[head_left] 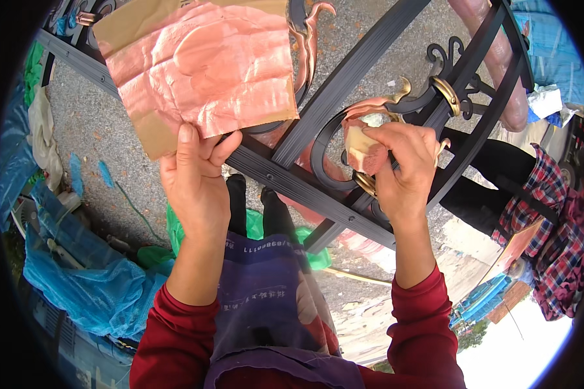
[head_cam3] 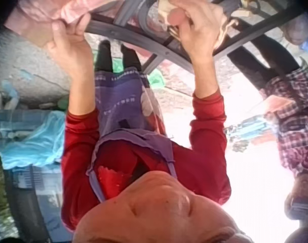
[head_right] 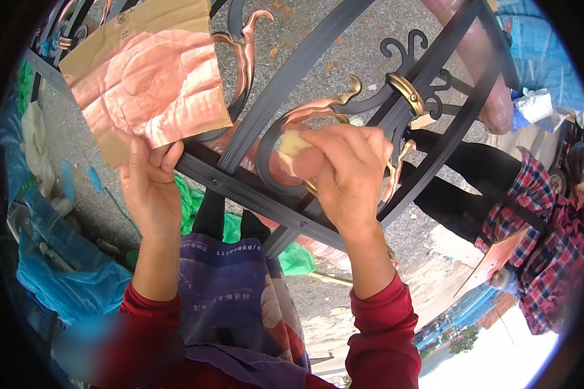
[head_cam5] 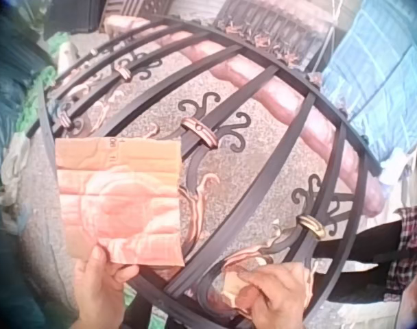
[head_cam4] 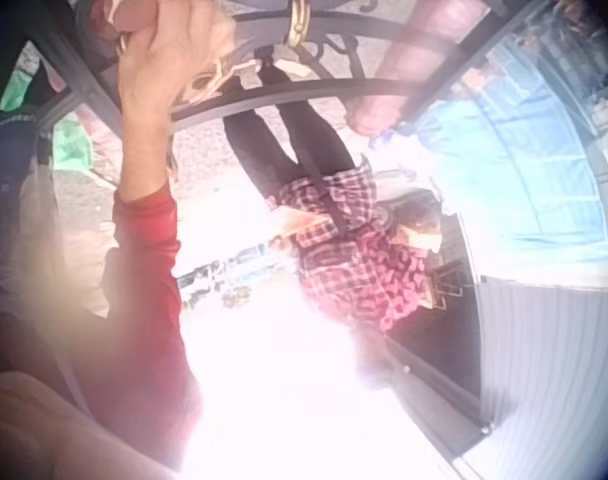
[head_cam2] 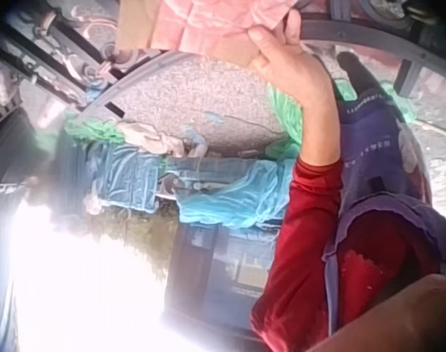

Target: The person applies pink paint to a black metal gate using a small sponge. They hold a cardboard palette with pink paint in the left hand and repeatedly dab the sponge onto the gate's decorative scrollwork and horizontal bars.

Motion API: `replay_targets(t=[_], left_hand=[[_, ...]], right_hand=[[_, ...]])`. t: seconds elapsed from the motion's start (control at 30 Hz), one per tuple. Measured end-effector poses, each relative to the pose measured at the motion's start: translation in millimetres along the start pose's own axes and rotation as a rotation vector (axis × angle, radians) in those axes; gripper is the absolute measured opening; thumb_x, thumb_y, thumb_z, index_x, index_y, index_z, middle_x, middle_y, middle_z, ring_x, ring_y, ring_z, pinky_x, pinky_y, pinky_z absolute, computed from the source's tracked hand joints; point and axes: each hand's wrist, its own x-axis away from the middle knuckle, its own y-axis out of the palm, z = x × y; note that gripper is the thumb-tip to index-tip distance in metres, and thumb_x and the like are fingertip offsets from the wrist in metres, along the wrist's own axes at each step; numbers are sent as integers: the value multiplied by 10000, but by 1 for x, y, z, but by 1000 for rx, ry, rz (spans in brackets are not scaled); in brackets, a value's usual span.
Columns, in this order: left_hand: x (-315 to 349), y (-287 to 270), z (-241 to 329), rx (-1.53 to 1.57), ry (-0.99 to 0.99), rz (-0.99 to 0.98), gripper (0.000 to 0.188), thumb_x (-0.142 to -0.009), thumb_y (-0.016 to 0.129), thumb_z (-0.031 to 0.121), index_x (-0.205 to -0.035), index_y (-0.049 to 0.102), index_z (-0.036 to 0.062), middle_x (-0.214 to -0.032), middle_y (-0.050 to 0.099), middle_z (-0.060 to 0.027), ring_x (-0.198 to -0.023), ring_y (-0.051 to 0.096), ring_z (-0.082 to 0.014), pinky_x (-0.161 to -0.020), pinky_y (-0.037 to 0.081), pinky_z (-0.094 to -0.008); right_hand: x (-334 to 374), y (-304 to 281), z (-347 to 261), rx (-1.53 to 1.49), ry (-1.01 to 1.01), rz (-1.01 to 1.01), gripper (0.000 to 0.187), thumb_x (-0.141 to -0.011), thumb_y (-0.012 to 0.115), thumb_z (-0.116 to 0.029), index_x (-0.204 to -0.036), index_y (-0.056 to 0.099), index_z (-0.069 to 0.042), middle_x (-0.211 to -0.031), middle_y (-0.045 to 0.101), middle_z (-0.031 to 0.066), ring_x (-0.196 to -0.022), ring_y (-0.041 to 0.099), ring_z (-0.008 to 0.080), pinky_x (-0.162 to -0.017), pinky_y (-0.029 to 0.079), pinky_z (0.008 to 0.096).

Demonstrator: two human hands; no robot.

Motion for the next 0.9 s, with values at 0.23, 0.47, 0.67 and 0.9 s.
replay_targets(t=[0.23, 0.47, 0.67, 0.9], left_hand=[[-7, 2, 1, 1, 11, -25, 144, -1027, 536, 147, -1089, 612, 42, -990, 668, -23, -899, 713, -168, -807, 632, -405], [-12, 11, -1, -17, -3, -2, 147, -1028, 536, 152, -1104, 597, 42, -1005, 660, -32, -929, 712, -195, -795, 632, -393], [-14, 13, -7, -6, 7, -8, 155, -1026, 538, 153, -1105, 599, 34, -1025, 668, -42, -928, 714, -204, -796, 632, -389], [-10, 17, -7, -22, -6, -25, 179, -1026, 538, 151, -1134, 603, 23, -1048, 677, -48, -933, 713, -200, -798, 635, -385]], right_hand=[[-8, 1, 7, 113, 17, 32, 393, -648, 609, 86, -961, 734, -115, -939, 677, 14, -885, 553, 242, -844, 374, 354], [-26, 5, 18, 101, 38, 3, 336, -702, 637, 52, -991, 710, -102, -969, 678, 29, -889, 544, 257, -841, 375, 357], [-47, -6, 18, 19, -4, -67, 188, -798, 700, -58, -985, 681, -77, -940, 655, 46, -884, 544, 267, -867, 371, 368], [-79, -39, 44, 102, 141, -35, 209, -823, 691, -90, -1022, 685, -25, -913, 656, 100, -885, 565, 294, -873, 386, 395]])
